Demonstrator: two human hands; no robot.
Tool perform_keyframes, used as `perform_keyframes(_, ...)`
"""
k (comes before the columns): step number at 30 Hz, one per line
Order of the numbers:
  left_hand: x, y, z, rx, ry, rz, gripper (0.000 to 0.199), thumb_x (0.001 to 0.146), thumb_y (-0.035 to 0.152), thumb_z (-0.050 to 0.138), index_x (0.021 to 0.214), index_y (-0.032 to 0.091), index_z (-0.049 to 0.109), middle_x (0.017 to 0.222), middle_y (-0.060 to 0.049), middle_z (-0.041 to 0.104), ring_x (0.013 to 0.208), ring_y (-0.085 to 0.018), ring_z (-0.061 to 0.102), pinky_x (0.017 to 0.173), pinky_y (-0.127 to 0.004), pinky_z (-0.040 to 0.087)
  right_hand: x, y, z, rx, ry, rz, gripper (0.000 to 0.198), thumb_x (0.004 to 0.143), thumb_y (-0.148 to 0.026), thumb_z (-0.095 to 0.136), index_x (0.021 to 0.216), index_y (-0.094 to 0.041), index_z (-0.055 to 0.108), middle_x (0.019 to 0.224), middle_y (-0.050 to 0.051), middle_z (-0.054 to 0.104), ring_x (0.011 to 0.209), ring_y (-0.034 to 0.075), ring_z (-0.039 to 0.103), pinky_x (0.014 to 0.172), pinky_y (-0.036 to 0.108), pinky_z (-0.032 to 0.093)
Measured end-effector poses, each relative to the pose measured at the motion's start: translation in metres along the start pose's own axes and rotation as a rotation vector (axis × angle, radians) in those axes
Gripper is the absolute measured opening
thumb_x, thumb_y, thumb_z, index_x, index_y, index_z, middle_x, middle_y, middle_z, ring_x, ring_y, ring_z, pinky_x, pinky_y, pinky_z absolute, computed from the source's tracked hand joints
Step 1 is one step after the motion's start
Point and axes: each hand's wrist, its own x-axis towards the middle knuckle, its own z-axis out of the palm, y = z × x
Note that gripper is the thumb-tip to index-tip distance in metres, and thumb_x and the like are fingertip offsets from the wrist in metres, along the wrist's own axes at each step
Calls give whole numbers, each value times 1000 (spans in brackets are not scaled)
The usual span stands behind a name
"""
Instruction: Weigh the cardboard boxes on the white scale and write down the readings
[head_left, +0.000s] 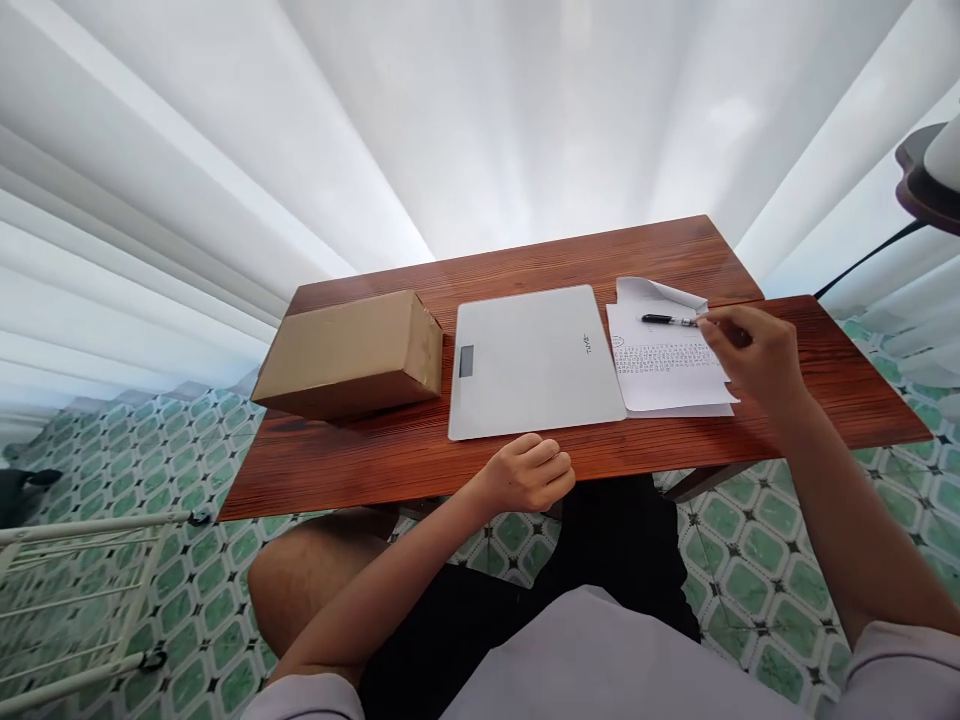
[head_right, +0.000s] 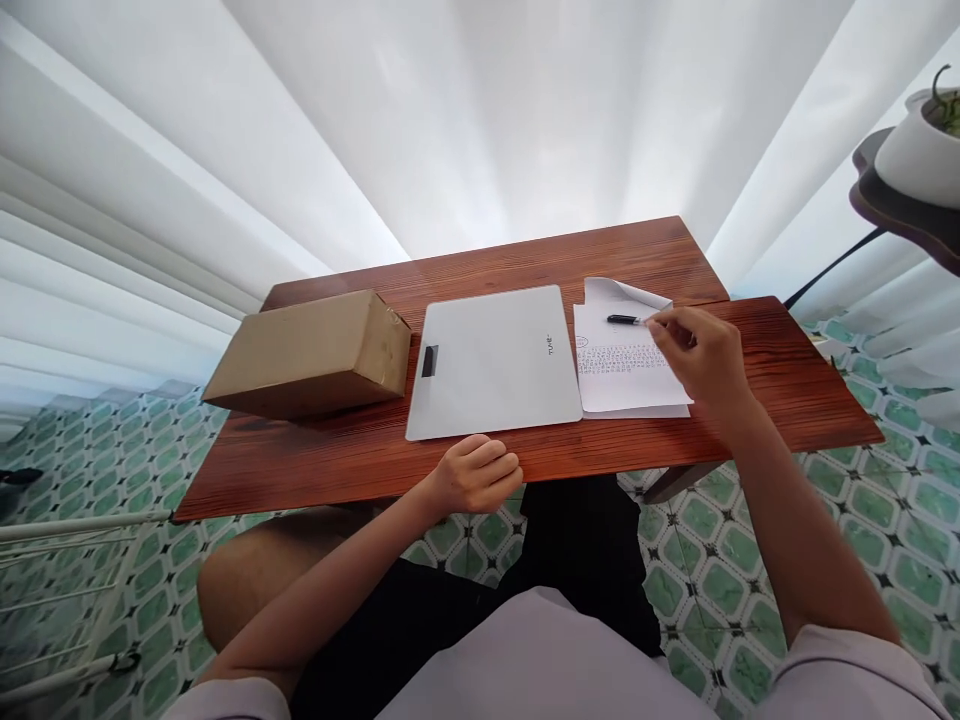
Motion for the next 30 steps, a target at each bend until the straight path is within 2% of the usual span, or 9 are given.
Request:
perform_keyframes(3, 16, -2, 3, -7, 10, 73, 17, 80, 8, 67, 73, 16, 55, 71, 1, 53, 66, -12, 45, 60, -28, 35, 6, 22, -1, -201, -66, -23, 29, 100, -46, 53, 105, -28, 76, 87, 4, 71, 74, 21, 62, 62, 33, 42)
perform_keyframes(7, 52, 1, 17, -31, 5, 228, 8, 88, 16, 67, 82, 16, 61, 81, -1, 59, 72, -12, 50, 63, -27, 38, 4, 42, 5, -426, -146, -49, 33, 102, -43, 50, 118, -27, 74, 100, 6, 73, 83, 22, 66, 58, 31, 35)
perform_keyframes(9, 73, 7, 30, -34, -26, 303, 7, 93, 20, 63, 89, 15, 66, 91, -4, 63, 84, -14, 55, 71, -28, 43, 2, 48, 9, -490, -168, -62, 35, 103, -42, 48, 122, -26, 73, 101, 7, 73, 84, 22, 65, 58, 31, 33)
perform_keyframes(13, 110, 20, 60, -18, -122, 371, 24, 101, 18, 48, 111, 13, 69, 107, -10, 66, 103, -19, 59, 95, -35, 44, 0, 55, 13, -585, -225, -63, 37, 105, -40, 45, 127, -25, 71, 96, 8, 70, 81, 21, 63, 57, 30, 28)
perform_keyframes(16, 125, 26, 80, 10, -207, 327, 38, 102, 19, 40, 132, 13, 61, 129, -15, 62, 117, -25, 58, 103, -42, 41, 0, 55, 13, -615, -282, -53, 38, 106, -38, 43, 129, -24, 70, 97, 8, 70, 81, 21, 62, 56, 30, 26)
perform_keyframes(18, 129, 29, 88, 3, -245, 277, 42, 102, 21, 37, 139, 13, 57, 138, -17, 57, 124, -29, 55, 107, -45, 39, 0, 54, 14, -626, -308, -45, 38, 106, -37, 44, 131, -24, 69, 99, 9, 70, 82, 21, 62, 56, 31, 26)
perform_keyframes(23, 125, 33, 92, -59, -259, 157, 44, 100, 22, 39, 138, 11, 56, 144, -21, 53, 129, -35, 55, 110, -50, 37, 2, 53, 18, -628, -306, 0, 37, 104, -37, 48, 133, -24, 67, 107, 9, 72, 85, 23, 64, 57, 31, 29)
perform_keyframes(30, 119, 41, 96, -111, -259, 51, 44, 98, 25, 40, 136, 10, 56, 151, -24, 45, 138, -42, 47, 113, -57, 34, 5, 53, 19, -617, -262, 86, 29, 101, -41, 55, 119, -24, 70, 105, 7, 74, 87, 24, 66, 59, 30, 31)
